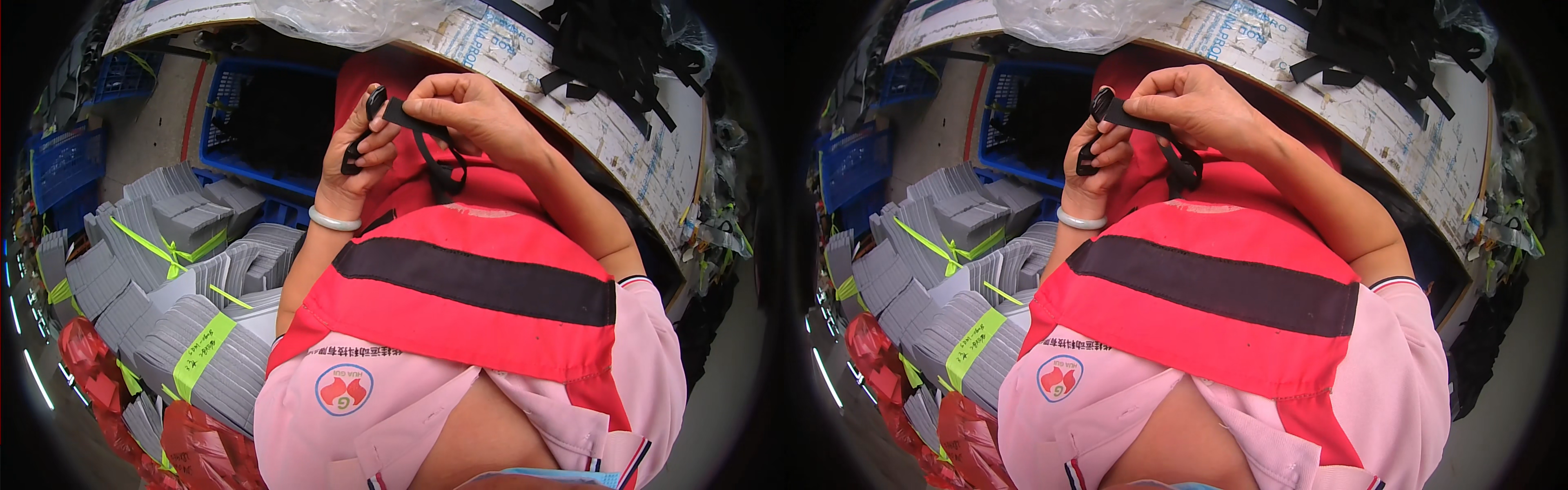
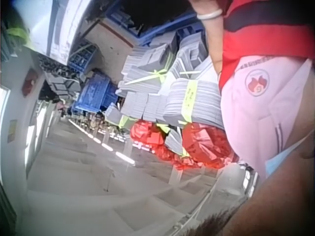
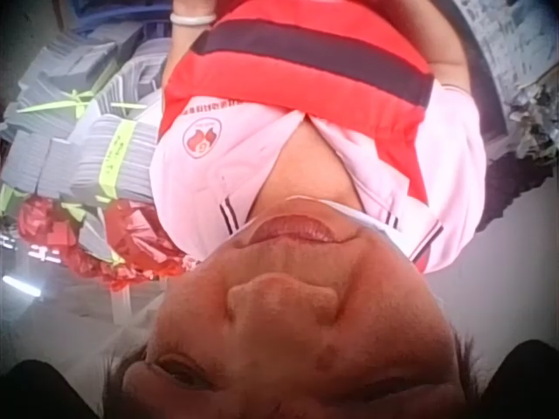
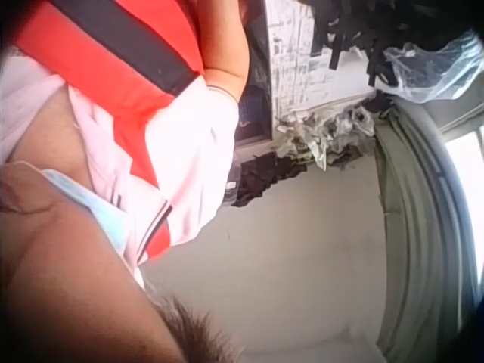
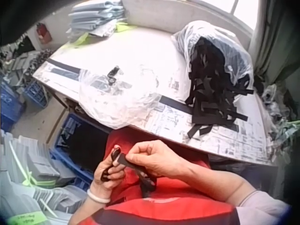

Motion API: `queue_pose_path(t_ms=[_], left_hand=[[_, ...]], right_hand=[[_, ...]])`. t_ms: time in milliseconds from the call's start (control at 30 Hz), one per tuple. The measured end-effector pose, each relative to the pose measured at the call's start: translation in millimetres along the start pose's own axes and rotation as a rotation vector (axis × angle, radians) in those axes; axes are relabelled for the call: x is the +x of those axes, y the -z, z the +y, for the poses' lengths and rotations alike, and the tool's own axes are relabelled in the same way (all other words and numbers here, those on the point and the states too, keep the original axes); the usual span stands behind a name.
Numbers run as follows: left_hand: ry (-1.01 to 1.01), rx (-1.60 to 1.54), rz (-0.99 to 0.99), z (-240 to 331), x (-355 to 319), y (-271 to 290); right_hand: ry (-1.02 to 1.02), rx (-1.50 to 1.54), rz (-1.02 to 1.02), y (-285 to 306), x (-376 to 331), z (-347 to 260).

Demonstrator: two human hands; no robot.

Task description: Threading black nylon straps through plastic buckles at a workbench.

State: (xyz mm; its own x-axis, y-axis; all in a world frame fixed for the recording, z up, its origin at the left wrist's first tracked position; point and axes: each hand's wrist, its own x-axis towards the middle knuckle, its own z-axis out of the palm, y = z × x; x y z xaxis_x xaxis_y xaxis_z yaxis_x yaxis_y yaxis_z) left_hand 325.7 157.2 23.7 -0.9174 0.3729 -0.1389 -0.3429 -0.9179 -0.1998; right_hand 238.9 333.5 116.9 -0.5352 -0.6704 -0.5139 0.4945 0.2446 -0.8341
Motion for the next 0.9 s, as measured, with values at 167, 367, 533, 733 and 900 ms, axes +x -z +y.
queue_pose_path(t_ms=[167,367,533,733,900], left_hand=[[0.007,0.078,0.011,-1.8,-1.4,5.9],[0.01,0.108,-0.015,-0.6,0.2,7.1],[0.025,0.059,-0.044,-2.0,1.4,6.9],[-0.014,0.193,-0.011,-1.6,1.5,8.5],[-0.066,0.442,-0.007,4.8,5.0,7.0]], right_hand=[[0.018,-0.011,0.02,-3.0,3.5,1.4],[-0.013,0.149,-0.038,-0.9,7.5,8.1],[-0.016,0.181,-0.044,1.0,8.3,11.2],[-0.007,0.245,-0.045,-0.5,8.5,11.7],[-0.054,0.415,-0.089,3.1,18.0,29.3]])
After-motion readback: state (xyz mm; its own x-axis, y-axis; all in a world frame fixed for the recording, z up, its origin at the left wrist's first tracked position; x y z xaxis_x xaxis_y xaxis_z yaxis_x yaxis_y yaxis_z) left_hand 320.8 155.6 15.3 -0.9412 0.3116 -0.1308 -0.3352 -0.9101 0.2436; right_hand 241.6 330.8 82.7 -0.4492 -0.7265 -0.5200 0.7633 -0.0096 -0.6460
